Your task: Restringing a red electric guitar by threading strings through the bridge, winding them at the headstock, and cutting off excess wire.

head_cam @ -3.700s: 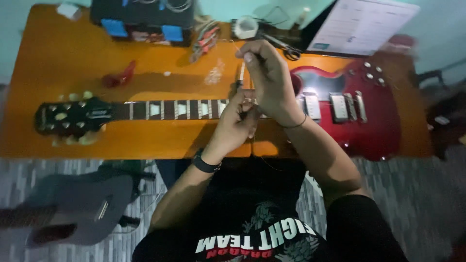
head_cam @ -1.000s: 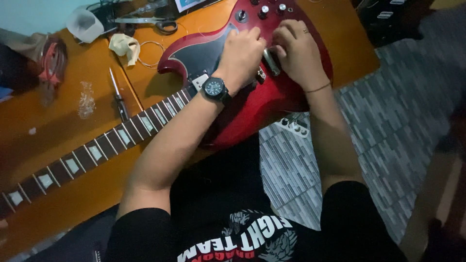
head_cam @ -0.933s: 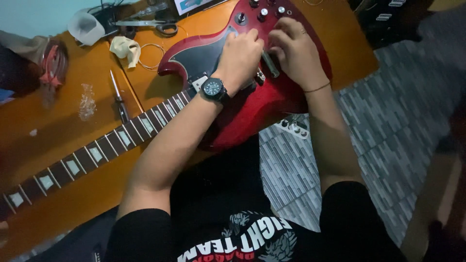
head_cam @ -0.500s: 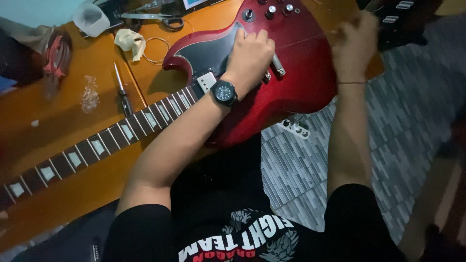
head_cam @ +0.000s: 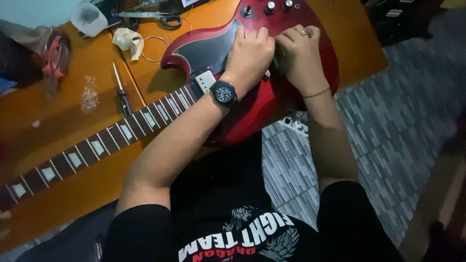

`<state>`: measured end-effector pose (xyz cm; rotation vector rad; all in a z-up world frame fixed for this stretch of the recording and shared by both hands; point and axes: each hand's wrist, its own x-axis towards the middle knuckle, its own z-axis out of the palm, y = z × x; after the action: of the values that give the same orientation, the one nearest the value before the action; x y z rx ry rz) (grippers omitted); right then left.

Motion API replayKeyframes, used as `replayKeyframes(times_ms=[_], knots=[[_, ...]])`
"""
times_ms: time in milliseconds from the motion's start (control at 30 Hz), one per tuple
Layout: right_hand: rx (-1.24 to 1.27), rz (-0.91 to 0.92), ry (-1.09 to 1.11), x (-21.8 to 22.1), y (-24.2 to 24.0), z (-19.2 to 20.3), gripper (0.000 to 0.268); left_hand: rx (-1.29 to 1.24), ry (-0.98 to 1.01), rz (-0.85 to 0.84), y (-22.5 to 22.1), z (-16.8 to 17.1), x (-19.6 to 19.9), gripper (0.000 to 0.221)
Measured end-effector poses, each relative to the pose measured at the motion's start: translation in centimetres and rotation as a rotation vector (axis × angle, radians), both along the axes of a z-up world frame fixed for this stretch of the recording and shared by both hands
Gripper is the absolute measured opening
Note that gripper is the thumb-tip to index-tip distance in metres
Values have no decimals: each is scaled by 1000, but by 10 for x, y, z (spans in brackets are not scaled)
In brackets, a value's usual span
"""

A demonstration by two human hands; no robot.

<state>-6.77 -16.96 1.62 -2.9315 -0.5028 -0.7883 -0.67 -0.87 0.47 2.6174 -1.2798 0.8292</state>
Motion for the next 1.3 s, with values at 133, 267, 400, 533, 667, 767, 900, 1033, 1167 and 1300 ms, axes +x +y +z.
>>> replayKeyframes(times_ms=[133, 267, 400, 533, 667, 767, 900, 1033, 1167, 1300], knots=[[72, 44, 51, 5, -17, -6, 17, 34, 56, 12, 2, -3, 1, 13], [-30, -109, -11, -6, -70, -18, 29, 34, -24, -3, 5, -3, 4, 12], [-207, -644, 123, -29, -132, -23, 45, -9, -77, -31, 4, -6, 6, 13], [-250, -666, 231, -43, -107, 6, 29, 73, -36, -30, 1, 0, 3, 15], [-119, -148, 154, -31, -28, 38, 61, 5, -138, -24, -1, -4, 0, 19], [-150, -26, 66, -23, -1, 35, 55, -22, -197, -21, 3, 2, 3, 18], [-81, -41, -12, -14, -8, 11, 7, -33, -194, -47, 4, -3, 4, 18], [-134, -68, -162, -20, -6, 17, 20, -67, -153, -45, -1, -10, 4, 20], [44, -345, -86, -28, -49, -8, 25, -29, -126, -60, 1, -5, 6, 16], [180, -635, 10, -53, -98, -28, 2, -7, -124, -70, 1, -8, 8, 13]])
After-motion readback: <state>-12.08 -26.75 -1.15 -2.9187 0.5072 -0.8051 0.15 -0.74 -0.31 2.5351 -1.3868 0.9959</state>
